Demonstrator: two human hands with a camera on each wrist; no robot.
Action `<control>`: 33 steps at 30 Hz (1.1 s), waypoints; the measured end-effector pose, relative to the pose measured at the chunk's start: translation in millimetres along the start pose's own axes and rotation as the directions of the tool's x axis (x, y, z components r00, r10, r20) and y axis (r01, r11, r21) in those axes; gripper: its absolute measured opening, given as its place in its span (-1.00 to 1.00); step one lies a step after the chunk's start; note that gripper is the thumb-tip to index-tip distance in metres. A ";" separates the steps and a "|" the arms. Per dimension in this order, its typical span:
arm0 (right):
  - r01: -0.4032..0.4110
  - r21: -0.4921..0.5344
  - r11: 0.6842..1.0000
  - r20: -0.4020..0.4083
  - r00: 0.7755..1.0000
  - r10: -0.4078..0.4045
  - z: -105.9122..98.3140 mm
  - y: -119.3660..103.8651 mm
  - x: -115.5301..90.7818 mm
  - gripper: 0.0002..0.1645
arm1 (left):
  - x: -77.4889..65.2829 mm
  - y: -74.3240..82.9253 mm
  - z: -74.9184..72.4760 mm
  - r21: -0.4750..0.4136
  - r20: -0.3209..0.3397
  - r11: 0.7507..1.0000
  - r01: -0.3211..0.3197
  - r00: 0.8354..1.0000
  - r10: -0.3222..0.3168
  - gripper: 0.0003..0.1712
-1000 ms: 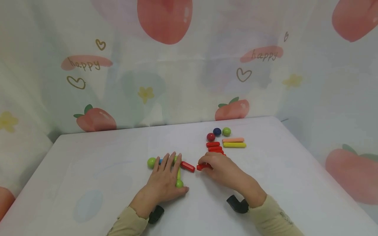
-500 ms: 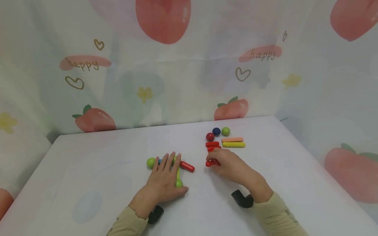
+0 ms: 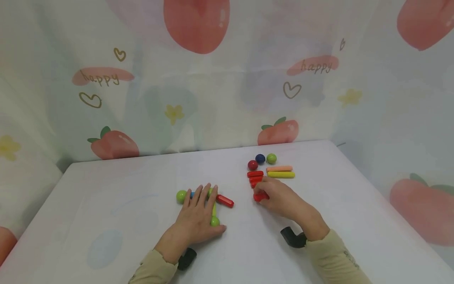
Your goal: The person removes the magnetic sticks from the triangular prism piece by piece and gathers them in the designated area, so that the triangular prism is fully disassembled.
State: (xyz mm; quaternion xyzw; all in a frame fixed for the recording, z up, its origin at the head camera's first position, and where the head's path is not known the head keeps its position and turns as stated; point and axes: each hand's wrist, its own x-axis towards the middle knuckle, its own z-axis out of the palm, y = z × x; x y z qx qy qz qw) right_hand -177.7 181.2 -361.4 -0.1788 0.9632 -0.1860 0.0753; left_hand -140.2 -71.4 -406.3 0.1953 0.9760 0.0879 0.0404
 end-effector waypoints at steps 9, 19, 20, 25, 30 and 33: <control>0.020 -0.008 1.000 0.017 1.000 -0.020 5.3 4.2 1.8 -0.75 | 0.3 -0.4 2.1 -0.003 -0.019 1.000 -0.007 1.000 0.007 0.18; 0.052 -0.012 0.999 -0.015 0.999 -0.053 6.6 4.8 3.4 -0.80 | 1.7 -0.7 2.0 -0.005 -0.016 1.000 -0.009 1.000 0.008 0.18; 0.059 -0.013 0.998 -0.022 0.998 -0.060 6.7 4.4 3.7 -0.81 | 1.8 -0.7 2.1 -0.005 -0.016 1.000 -0.009 1.000 0.009 0.18; 0.090 -0.013 0.996 -0.079 0.993 -0.091 10.7 -1.6 6.2 -0.86 | 1.6 -0.4 1.4 -0.004 -0.018 1.000 -0.009 1.000 0.009 0.17; 0.185 0.058 0.981 -0.139 0.975 -0.175 20.5 -14.8 9.3 -0.84 | 1.3 -0.6 0.8 0.003 -0.013 1.000 -0.006 1.000 0.006 0.18; 0.245 0.133 0.960 -0.130 0.965 -0.228 28.7 -22.6 11.1 -0.81 | 1.5 0.2 0.5 0.009 -0.009 1.000 -0.006 1.000 0.006 0.19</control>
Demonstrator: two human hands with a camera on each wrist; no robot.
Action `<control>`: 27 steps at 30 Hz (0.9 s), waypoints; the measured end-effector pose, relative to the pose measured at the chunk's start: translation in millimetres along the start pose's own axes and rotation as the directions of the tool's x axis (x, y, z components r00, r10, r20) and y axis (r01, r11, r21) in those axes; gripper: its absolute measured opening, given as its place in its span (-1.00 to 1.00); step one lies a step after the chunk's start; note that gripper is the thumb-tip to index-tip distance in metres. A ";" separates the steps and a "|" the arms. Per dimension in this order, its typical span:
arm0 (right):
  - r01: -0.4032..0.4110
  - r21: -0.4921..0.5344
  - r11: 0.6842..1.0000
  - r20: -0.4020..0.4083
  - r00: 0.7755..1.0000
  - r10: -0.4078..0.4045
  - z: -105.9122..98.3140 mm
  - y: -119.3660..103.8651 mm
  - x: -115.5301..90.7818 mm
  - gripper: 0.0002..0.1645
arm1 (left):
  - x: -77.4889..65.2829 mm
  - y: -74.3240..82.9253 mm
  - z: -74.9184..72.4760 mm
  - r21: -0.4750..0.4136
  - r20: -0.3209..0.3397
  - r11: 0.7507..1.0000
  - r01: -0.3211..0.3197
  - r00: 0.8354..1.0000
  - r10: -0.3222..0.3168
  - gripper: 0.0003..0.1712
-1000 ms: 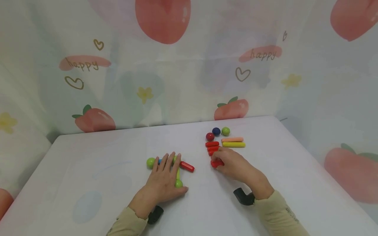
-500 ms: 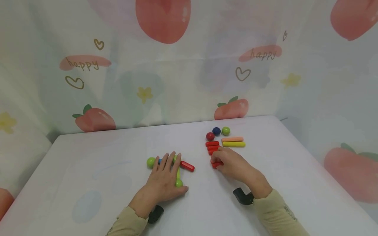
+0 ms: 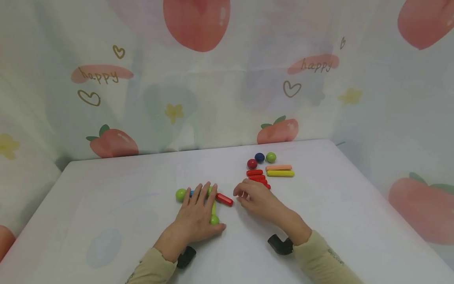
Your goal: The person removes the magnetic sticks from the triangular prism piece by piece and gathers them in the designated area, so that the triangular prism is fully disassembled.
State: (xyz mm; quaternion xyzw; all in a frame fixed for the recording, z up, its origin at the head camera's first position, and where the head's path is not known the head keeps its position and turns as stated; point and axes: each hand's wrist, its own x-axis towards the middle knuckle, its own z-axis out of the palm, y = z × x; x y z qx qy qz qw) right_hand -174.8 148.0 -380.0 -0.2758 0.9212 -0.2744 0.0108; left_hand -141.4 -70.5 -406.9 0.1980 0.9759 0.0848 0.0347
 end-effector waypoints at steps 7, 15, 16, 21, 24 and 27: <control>-0.029 0.080 0.996 0.051 0.998 0.025 16.1 -6.0 1.0 -0.71 | 0.1 4.8 -1.1 -0.019 0.009 1.000 -0.013 1.000 0.013 0.22; -0.050 0.061 0.997 0.063 0.997 0.046 20.0 -8.1 -1.0 -0.61 | -2.6 11.9 -7.8 -0.050 0.057 0.999 -0.016 0.998 0.019 0.37; -0.053 0.058 0.997 0.066 0.997 0.049 20.1 -8.1 -1.0 -0.60 | -3.2 11.1 -9.6 -0.058 0.066 0.998 -0.018 0.998 0.022 0.39; -0.048 0.038 0.998 0.081 0.996 0.045 20.5 -7.7 -1.6 -0.58 | -6.7 7.5 -16.7 -0.082 0.089 0.996 -0.025 0.996 0.032 0.38; -0.037 0.021 0.999 0.072 0.997 0.036 21.6 -7.8 -2.7 -0.59 | -6.9 7.6 -15.7 -0.062 0.088 0.998 -0.010 0.996 0.015 0.37; -0.022 0.008 1.000 0.062 0.998 0.022 22.7 -8.0 -4.2 -0.58 | -6.0 7.5 -12.5 -0.038 0.093 0.999 0.002 0.996 0.001 0.36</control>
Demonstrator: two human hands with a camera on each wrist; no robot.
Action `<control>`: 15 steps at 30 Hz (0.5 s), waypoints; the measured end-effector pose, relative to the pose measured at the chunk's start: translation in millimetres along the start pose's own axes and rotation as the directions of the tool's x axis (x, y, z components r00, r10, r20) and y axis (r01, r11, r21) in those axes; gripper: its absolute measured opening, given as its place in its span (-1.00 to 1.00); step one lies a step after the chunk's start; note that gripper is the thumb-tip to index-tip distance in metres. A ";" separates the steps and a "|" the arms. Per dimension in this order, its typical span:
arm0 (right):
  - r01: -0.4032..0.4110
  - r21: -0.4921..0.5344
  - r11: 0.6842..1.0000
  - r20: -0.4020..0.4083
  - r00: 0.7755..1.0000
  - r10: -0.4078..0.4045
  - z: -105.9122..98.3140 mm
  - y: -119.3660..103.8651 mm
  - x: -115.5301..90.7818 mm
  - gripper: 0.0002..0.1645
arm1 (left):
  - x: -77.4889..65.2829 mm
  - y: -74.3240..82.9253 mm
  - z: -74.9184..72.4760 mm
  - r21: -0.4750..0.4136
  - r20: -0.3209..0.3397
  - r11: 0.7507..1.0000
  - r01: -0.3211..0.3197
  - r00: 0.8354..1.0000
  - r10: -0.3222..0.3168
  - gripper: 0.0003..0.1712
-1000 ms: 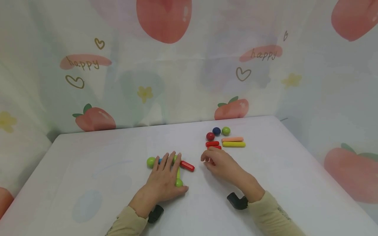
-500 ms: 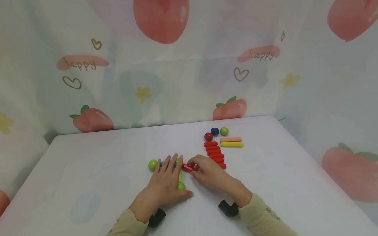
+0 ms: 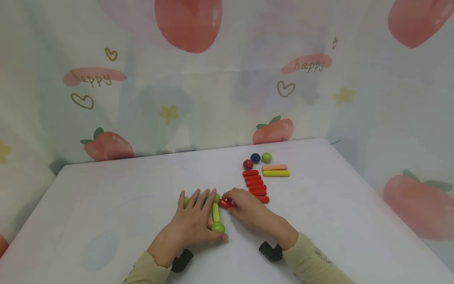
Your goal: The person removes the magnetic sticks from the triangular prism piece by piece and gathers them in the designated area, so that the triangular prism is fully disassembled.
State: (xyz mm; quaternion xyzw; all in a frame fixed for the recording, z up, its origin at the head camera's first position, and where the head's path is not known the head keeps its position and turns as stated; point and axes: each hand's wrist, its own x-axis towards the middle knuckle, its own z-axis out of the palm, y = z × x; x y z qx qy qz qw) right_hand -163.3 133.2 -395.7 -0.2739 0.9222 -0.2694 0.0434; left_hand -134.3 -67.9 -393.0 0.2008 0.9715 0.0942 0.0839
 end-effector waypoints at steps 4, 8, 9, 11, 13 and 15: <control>0.032 -0.032 0.999 -0.005 0.999 -0.032 0.9 -0.8 0.0 -0.56 | 0.6 -2.0 2.5 0.003 0.000 1.000 -0.002 1.000 0.002 0.34; 0.047 -0.063 0.997 -0.002 0.999 -0.047 -0.2 -1.0 -0.1 -0.57 | 1.5 -2.7 3.3 -0.003 -0.003 1.000 -0.007 1.000 0.007 0.33; 0.046 -0.067 0.997 0.001 0.999 -0.046 -0.3 -1.0 -0.2 -0.57 | 1.6 -2.7 3.2 -0.003 -0.004 1.000 -0.008 1.000 0.008 0.33; 0.044 -0.071 0.996 0.006 0.999 -0.044 -0.6 -1.1 -0.5 -0.58 | 1.6 -2.9 3.6 -0.004 -0.004 1.000 -0.008 1.000 0.008 0.33; 0.042 -0.075 0.996 0.009 0.999 -0.041 -0.3 -0.8 -0.6 -0.58 | 1.7 -3.1 4.0 -0.007 -0.006 1.000 -0.011 1.000 0.011 0.33; 0.044 -0.078 0.996 0.005 0.999 -0.044 0.0 -0.6 -0.6 -0.58 | 1.5 -3.2 4.1 -0.007 -0.004 1.000 -0.012 1.000 0.012 0.33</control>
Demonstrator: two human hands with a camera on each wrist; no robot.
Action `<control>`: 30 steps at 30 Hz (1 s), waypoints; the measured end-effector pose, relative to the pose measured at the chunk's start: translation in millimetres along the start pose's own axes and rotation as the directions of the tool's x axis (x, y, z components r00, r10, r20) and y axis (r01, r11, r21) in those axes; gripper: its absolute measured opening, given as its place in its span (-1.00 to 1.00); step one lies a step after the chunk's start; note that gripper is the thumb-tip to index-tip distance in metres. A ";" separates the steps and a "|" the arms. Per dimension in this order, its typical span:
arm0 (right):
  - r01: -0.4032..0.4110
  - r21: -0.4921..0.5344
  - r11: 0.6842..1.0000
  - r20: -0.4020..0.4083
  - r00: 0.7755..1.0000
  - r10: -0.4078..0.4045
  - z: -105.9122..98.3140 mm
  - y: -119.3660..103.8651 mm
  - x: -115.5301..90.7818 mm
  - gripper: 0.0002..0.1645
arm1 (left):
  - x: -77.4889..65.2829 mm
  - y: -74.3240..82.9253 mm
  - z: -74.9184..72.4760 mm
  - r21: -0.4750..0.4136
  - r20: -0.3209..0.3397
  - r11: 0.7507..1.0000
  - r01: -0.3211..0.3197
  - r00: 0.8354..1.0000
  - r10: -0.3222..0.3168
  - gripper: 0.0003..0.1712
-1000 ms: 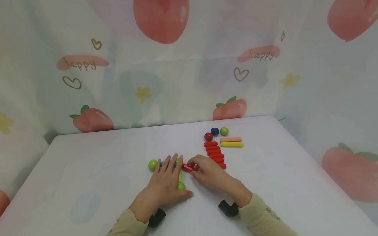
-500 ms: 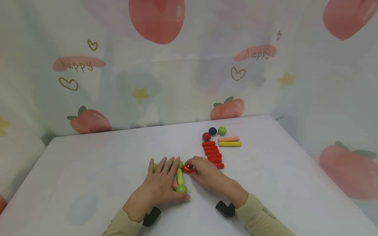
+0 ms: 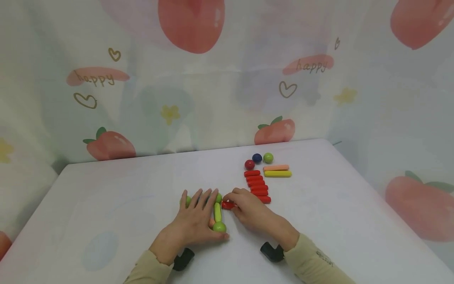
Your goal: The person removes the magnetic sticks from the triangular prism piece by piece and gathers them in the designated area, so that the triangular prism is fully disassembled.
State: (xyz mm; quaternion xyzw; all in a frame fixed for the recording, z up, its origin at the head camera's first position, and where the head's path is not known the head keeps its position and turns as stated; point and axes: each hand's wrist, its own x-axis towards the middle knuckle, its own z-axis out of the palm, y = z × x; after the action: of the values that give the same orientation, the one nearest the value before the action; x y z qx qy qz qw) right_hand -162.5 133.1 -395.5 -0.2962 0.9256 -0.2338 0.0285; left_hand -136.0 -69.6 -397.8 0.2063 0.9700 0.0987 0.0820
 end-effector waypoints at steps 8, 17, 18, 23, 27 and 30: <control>-0.018 0.019 1.000 0.035 0.999 0.017 -16.6 1.3 -4.0 -0.60 | 0.9 0.8 0.7 0.004 0.014 1.000 0.009 1.000 -0.009 0.33; -0.061 0.009 0.998 0.039 0.997 0.061 -51.3 8.5 -13.7 -0.59 | 1.4 2.8 -0.1 0.015 0.017 1.000 0.027 0.999 -0.028 0.33; -0.067 0.005 0.998 0.050 0.997 0.066 -53.7 10.1 -14.7 -0.61 | 1.1 3.1 -0.4 0.015 0.015 1.000 0.027 1.000 -0.027 0.33; -0.118 -0.003 0.993 0.112 0.987 0.118 -60.6 16.2 -17.9 -0.62 | 0.3 3.5 -1.0 0.014 0.012 1.000 0.025 1.000 -0.025 0.34; -0.144 -0.013 0.989 0.128 0.981 0.144 -63.9 18.7 -19.7 -0.65 | 0.4 3.2 -1.1 0.006 0.014 1.000 0.023 1.000 -0.023 0.34; -0.142 -0.020 0.990 0.135 0.980 0.144 -65.1 20.5 -20.7 -0.69 | 0.1 3.5 -2.0 0.001 0.016 1.000 0.023 1.000 -0.023 0.34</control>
State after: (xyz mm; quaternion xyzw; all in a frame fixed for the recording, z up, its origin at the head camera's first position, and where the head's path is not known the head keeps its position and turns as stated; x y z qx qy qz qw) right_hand -168.9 186.5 -348.6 -0.2443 0.9415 -0.2058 0.1070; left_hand -135.2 -66.7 -395.2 0.1960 0.9717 0.0959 0.0910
